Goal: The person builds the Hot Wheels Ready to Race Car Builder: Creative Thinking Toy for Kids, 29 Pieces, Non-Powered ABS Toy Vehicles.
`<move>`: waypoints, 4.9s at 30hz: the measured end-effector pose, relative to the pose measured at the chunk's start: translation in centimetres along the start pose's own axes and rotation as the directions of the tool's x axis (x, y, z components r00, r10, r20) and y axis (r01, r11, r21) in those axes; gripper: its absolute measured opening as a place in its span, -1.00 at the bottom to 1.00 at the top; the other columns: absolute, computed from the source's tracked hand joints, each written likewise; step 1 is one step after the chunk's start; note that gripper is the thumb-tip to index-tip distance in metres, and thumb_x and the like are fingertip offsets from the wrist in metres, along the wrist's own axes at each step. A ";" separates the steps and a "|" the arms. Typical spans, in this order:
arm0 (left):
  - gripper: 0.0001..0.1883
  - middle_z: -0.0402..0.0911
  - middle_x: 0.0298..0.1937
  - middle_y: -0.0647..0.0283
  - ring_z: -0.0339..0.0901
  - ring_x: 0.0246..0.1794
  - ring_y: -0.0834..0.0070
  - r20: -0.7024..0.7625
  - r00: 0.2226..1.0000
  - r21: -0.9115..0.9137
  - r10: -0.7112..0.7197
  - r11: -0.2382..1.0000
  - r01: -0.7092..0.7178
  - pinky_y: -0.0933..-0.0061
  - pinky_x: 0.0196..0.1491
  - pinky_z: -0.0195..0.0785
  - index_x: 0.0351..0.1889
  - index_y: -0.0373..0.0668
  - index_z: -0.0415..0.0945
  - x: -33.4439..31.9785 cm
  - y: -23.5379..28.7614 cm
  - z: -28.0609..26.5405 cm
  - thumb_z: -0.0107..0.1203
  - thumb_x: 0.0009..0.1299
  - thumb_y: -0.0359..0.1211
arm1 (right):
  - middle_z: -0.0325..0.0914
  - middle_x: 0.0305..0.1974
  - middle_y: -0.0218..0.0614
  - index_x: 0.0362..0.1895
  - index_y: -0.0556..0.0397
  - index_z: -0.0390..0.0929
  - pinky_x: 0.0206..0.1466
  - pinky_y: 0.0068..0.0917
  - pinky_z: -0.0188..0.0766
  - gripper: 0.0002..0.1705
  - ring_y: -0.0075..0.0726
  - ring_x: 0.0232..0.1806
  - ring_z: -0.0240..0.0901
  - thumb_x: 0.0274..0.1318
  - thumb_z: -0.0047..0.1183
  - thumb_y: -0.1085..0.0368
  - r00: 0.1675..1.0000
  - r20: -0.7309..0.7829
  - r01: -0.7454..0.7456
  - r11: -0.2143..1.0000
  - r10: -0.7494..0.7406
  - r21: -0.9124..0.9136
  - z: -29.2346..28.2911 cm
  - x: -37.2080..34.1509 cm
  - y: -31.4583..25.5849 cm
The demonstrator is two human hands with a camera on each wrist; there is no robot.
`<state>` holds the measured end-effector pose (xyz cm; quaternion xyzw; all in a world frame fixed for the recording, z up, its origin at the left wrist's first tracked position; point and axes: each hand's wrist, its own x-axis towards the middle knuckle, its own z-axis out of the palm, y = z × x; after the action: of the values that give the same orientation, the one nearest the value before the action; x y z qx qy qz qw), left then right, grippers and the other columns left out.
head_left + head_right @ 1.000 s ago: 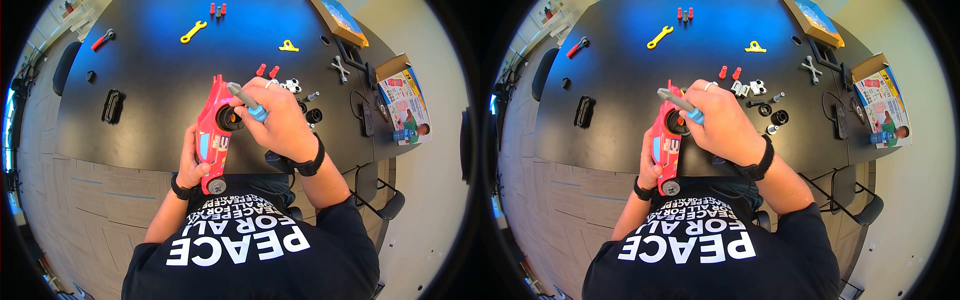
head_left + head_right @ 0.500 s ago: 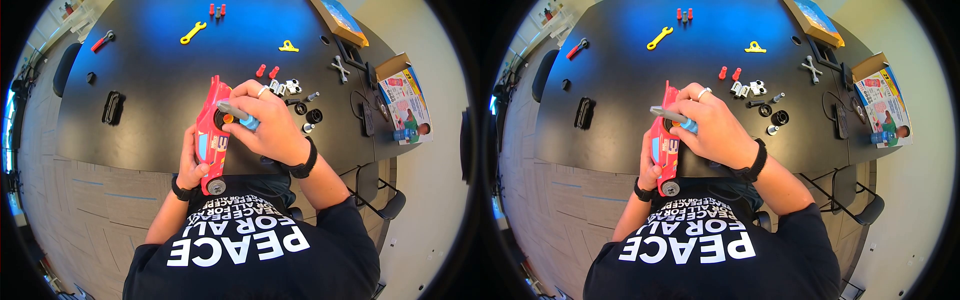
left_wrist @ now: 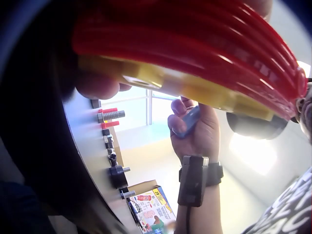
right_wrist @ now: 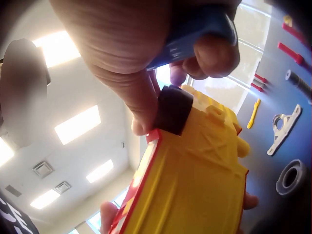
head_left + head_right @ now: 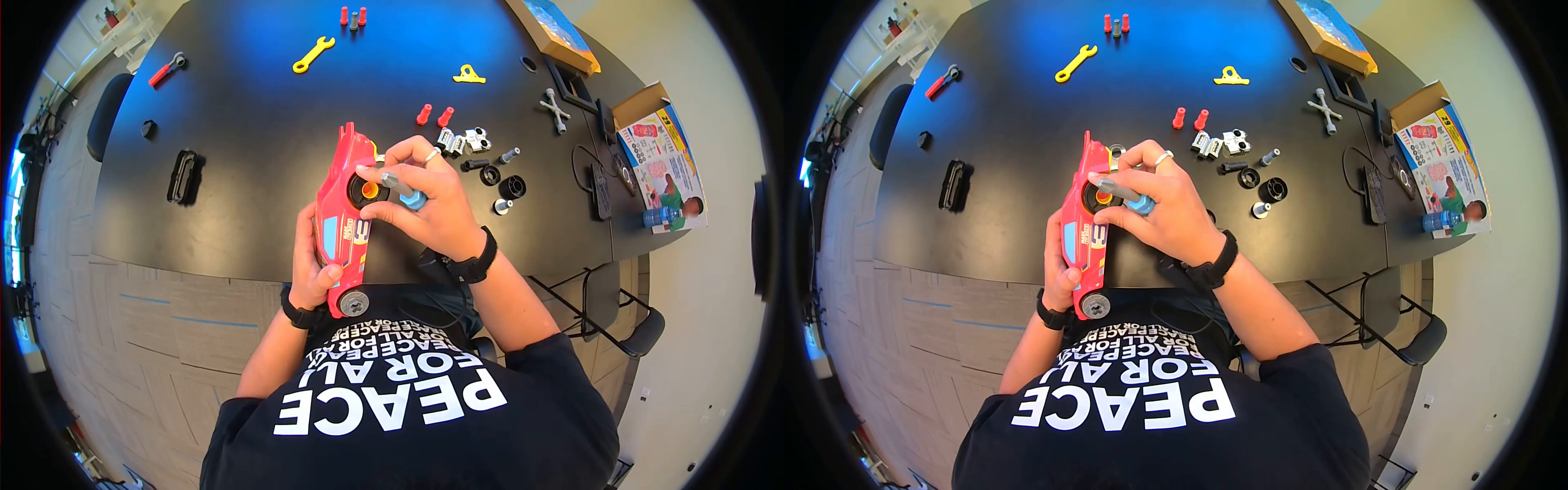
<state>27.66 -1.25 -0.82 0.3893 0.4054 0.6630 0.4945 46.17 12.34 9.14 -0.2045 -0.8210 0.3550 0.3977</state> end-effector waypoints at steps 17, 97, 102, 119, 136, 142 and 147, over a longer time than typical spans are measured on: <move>0.29 0.46 0.47 0.11 0.51 0.46 0.37 0.093 0.993 -0.010 -0.068 0.998 0.069 0.27 0.50 0.41 0.63 -0.25 0.15 0.2 0.2 -0.7 0.56 0.16 0.34 | 0.56 -0.16 -0.24 -0.30 0.11 0.58 -0.17 -0.31 0.55 -0.41 -0.18 -0.24 0.57 -0.15 0.78 0.11 0.970 -0.208 0.074 0.969 -0.124 -0.234 1.1 -0.9 -0.4; 0.30 0.56 0.26 0.16 0.66 -0.02 0.58 0.055 0.998 -0.043 -0.042 0.998 0.045 0.55 -0.11 0.61 0.64 -0.16 0.14 0.3 -0.1 -0.3 0.54 0.12 0.38 | 0.59 0.21 -0.24 0.22 0.07 0.79 -0.09 -0.48 0.64 -0.43 -0.54 -0.23 0.66 0.06 0.60 0.49 0.987 -0.159 0.049 0.980 -0.018 0.195 1.5 -2.6 0.3; 0.32 0.59 0.26 0.00 0.69 -0.28 0.52 0.077 0.994 -0.091 -0.075 0.992 0.082 0.49 -0.34 0.64 0.64 -0.18 0.12 0.3 -0.1 -0.5 0.55 0.13 0.39 | 0.61 0.21 -0.19 0.23 0.05 0.77 -0.13 -0.51 0.60 -0.43 -0.49 -0.26 0.68 0.09 0.61 0.43 0.969 -0.241 -0.011 0.988 0.049 0.154 -0.2 -3.3 -0.4; 0.21 0.59 0.22 -0.09 0.70 -0.41 0.44 0.066 0.992 -0.224 -0.107 0.967 0.119 0.43 -0.46 0.65 0.54 -0.21 0.16 0.4 -0.4 -1.0 0.54 0.18 0.35 | 0.75 -0.20 0.04 0.04 0.13 0.74 -0.03 0.02 0.60 -0.62 0.33 -0.15 0.69 0.18 0.52 0.29 0.902 -0.333 -0.429 0.657 0.275 -0.620 -8.2 -7.3 4.9; 0.26 0.56 0.31 0.13 0.66 0.17 0.49 -0.005 0.999 -0.055 -0.039 0.998 0.038 0.45 0.15 0.64 0.62 -0.21 0.15 0.2 -0.8 0.0 0.55 0.19 0.35 | 0.77 -0.31 -0.36 0.15 0.09 0.78 -0.51 -0.66 0.28 -0.76 -0.66 -0.45 0.59 0.53 0.28 0.30 0.826 -0.033 -0.486 0.742 0.562 0.462 -7.2 -2.6 -2.7; 0.30 0.51 0.41 0.03 0.61 0.35 0.30 0.027 0.999 0.096 0.043 0.994 -0.045 0.20 0.40 0.52 0.66 -0.31 0.05 0.1 -1.0 0.1 0.57 0.25 0.28 | 0.77 -0.31 -0.33 0.13 0.14 0.75 -0.49 -0.65 0.30 -0.77 -0.66 -0.43 0.57 0.54 0.27 0.30 0.833 0.196 -0.534 0.657 0.518 0.532 -4.4 -1.6 -3.2; 0.33 0.49 0.44 0.02 0.55 0.42 0.27 0.014 0.992 0.237 0.125 0.963 -0.125 0.19 0.49 0.42 0.65 -0.36 0.08 -0.1 -0.7 0.6 0.59 0.21 0.29 | 0.61 -0.44 -0.38 -0.02 0.10 0.61 -0.32 -0.41 0.42 -0.59 -0.47 -0.47 0.48 0.26 0.54 0.19 0.926 -0.145 -0.362 0.928 0.348 -0.084 -2.2 -1.9 -1.7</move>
<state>28.48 -1.08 -1.23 0.4700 0.4568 0.6398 0.4013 48.91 10.97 10.39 -0.3935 -0.7615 0.3618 0.3666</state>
